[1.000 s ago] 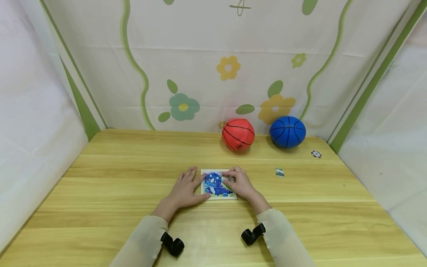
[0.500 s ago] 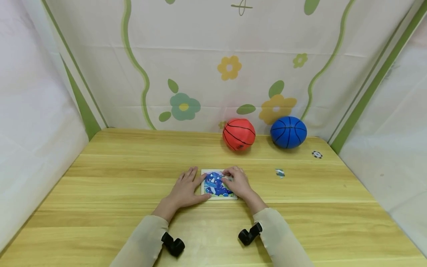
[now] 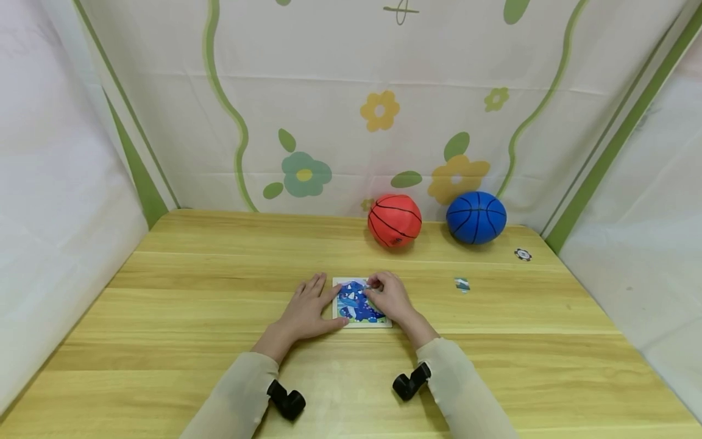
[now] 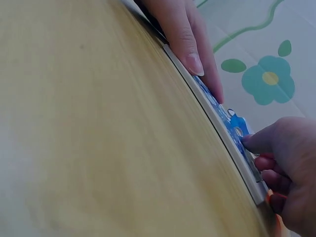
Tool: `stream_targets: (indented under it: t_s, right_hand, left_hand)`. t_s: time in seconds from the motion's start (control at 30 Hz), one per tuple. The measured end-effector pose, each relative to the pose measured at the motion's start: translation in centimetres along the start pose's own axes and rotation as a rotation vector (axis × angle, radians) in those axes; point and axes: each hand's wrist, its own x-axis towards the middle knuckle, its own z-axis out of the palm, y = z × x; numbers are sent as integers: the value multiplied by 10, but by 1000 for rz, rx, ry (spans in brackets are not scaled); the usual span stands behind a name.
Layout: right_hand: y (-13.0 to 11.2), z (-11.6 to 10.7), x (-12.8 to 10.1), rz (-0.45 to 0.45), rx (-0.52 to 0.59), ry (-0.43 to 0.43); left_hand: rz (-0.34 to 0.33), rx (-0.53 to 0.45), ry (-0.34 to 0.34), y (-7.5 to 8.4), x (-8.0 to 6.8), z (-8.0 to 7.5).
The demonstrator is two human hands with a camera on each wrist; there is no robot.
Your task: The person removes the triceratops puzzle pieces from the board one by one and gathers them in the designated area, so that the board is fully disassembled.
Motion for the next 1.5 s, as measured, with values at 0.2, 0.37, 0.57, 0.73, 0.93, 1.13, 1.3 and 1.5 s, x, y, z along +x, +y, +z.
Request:
stream_targets:
  t_s: [0.2,0.37,0.57,0.73,0.93,1.13,1.3,1.5]
  right_hand:
    - [-2,-3,1,1,45,-60]
    - [-5,-6,1,-56,24,-96]
    - [-6,-9,3,-50,-5,-131]
    - [-4,-9,7,-25,-19,-162]
    - [-2,-14,8,11,47,-182]
    - [7,-36,7,50,145,-154]
    - [20,-63,2,111,136,-123]
    - [42,-93,-7,67,86,-57]
  left_hand:
    - [-12,0,-3,0,1,0]
    - [-8,-2,0,0,1,0]
    - [-8,-13,1,-1,0,0]
    - [-11,-23,0,-1,0,0]
    - [-18,-25,3,-1,0,0]
    - [-27,-35,-1,0,2,1]
    - [-22,-37,7,0,2,1]
    - [-22,-45,18,-1,1,1]
